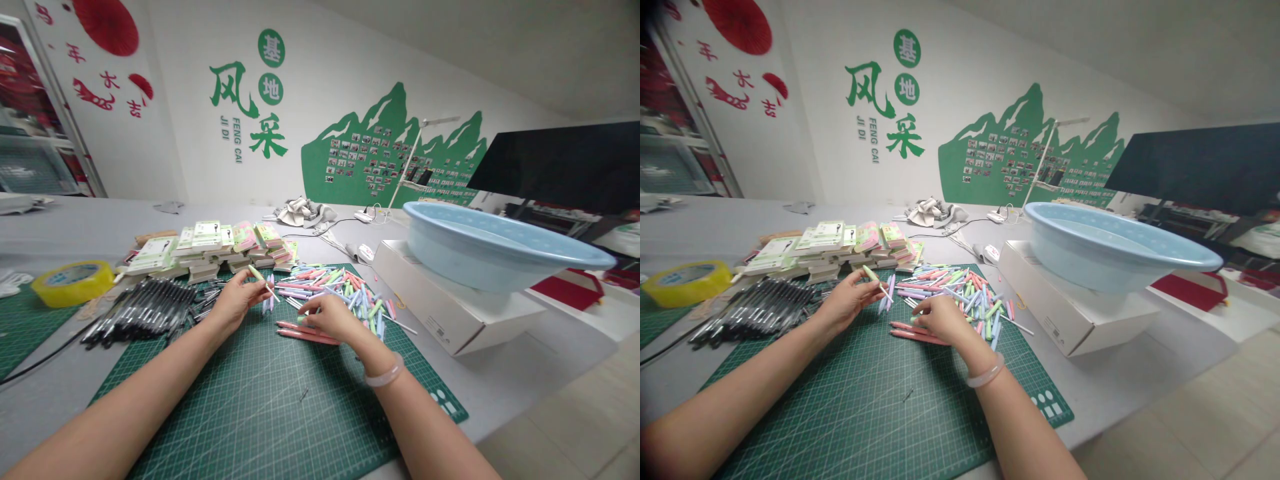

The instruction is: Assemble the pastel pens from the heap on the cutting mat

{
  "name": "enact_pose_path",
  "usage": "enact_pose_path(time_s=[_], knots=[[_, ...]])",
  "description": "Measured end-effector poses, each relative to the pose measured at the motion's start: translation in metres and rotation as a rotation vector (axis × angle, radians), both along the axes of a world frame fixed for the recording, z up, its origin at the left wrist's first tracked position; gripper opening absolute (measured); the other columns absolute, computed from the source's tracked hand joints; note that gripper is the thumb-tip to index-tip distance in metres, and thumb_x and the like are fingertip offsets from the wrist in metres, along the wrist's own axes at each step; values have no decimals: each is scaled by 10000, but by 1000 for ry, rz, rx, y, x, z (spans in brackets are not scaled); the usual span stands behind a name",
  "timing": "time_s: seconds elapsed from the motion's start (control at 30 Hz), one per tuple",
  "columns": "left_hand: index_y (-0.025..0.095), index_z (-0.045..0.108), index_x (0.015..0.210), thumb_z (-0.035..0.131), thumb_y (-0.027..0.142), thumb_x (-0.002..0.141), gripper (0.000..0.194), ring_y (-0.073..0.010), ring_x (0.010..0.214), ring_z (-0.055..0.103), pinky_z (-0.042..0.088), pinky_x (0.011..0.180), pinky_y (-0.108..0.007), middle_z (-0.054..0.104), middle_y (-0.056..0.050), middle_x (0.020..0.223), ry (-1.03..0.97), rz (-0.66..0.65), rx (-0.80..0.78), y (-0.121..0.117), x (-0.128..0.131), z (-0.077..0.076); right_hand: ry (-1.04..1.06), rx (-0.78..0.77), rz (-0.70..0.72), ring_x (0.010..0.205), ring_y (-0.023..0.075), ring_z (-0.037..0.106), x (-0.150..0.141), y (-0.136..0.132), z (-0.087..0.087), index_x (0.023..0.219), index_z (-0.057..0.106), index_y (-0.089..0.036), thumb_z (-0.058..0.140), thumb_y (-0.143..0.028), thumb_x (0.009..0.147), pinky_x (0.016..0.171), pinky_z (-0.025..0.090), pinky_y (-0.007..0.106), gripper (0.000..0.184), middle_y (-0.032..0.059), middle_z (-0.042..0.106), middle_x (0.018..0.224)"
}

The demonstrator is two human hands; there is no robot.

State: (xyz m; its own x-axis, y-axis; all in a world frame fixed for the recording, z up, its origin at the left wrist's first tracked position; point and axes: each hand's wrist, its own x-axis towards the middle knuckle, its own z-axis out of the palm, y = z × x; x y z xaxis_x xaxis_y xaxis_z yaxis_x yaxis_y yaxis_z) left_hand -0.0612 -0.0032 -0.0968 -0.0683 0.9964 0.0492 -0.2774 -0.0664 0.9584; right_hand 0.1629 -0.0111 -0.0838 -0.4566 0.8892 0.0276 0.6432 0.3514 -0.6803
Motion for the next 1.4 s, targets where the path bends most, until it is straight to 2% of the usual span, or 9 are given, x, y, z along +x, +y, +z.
enact_pose_path(time_s=[0.07, 0.13, 0.27, 0.47, 0.63, 0.8, 0.93, 1.2, 1.4], knots=[[161, 506, 864, 700, 246, 681, 280, -150, 741, 668, 542, 742, -283, 689, -44, 764, 34, -29, 6, -2, 7, -6, -246, 133, 35, 639, 125, 586, -4, 6, 4, 861, 716, -237, 663, -264, 673, 571, 372, 215, 197, -9, 679, 780], [164, 501, 871, 695, 270, 685, 289, -148, 719, 664, 543, 731, -288, 690, -42, 759, 65, -39, 6, -4, 13, -12, -411, 186, 34, 692, 147, 604, -8, 10, 8, 835, 720, -255, 665, -309, 677, 576, 371, 220, 176, -6, 688, 797], [171, 493, 878, 691, 296, 683, 305, -154, 709, 662, 545, 731, -311, 690, -37, 752, 91, -39, 14, -8, 20, -19, -498, 212, 40, 760, 180, 621, -14, 10, 12, 846, 726, -284, 656, -298, 679, 617, 392, 236, 182, 9, 700, 809], [174, 497, 881, 704, 320, 653, 341, -163, 684, 664, 548, 708, -313, 690, -30, 731, 92, -38, 11, -11, 23, -18, -723, 372, 80, 826, 224, 637, -17, 6, 30, 915, 702, -312, 613, -243, 700, 669, 430, 280, 243, 38, 704, 863], [172, 497, 879, 704, 330, 651, 346, -166, 698, 665, 547, 717, -316, 691, -31, 738, 98, -43, 15, -10, 21, -17, -765, 382, 90, 811, 254, 640, -15, 8, 39, 831, 719, -281, 622, -210, 674, 674, 436, 317, 198, 69, 702, 819], [176, 491, 885, 693, 319, 673, 326, -160, 706, 666, 549, 724, -309, 692, -31, 749, 97, -62, 11, -9, 20, -19, -749, 349, 62, 755, 226, 639, 4, 9, 33, 831, 728, -290, 678, -220, 644, 632, 418, 274, 206, 53, 705, 786], [171, 497, 897, 690, 318, 684, 323, -160, 711, 668, 551, 730, -310, 688, -36, 760, 102, -78, 22, -9, 22, -21, -709, 346, 34, 799, 218, 631, 18, 7, 26, 842, 727, -297, 652, -279, 711, 613, 393, 255, 152, 44, 706, 791], [169, 491, 899, 686, 321, 692, 323, -152, 689, 666, 550, 732, -312, 687, -39, 763, 116, -62, 18, -10, 20, -19, -664, 358, 77, 799, 236, 628, 7, 11, 23, 795, 718, -244, 623, -225, 724, 650, 386, 281, 120, 78, 695, 806], [168, 492, 886, 685, 314, 690, 311, -151, 695, 666, 545, 738, -310, 679, -29, 752, 103, -18, 41, -4, 12, -18, -604, 402, 35, 877, 212, 594, 15, 8, 20, 934, 651, -187, 476, -221, 845, 665, 369, 266, 199, 111, 655, 961]])
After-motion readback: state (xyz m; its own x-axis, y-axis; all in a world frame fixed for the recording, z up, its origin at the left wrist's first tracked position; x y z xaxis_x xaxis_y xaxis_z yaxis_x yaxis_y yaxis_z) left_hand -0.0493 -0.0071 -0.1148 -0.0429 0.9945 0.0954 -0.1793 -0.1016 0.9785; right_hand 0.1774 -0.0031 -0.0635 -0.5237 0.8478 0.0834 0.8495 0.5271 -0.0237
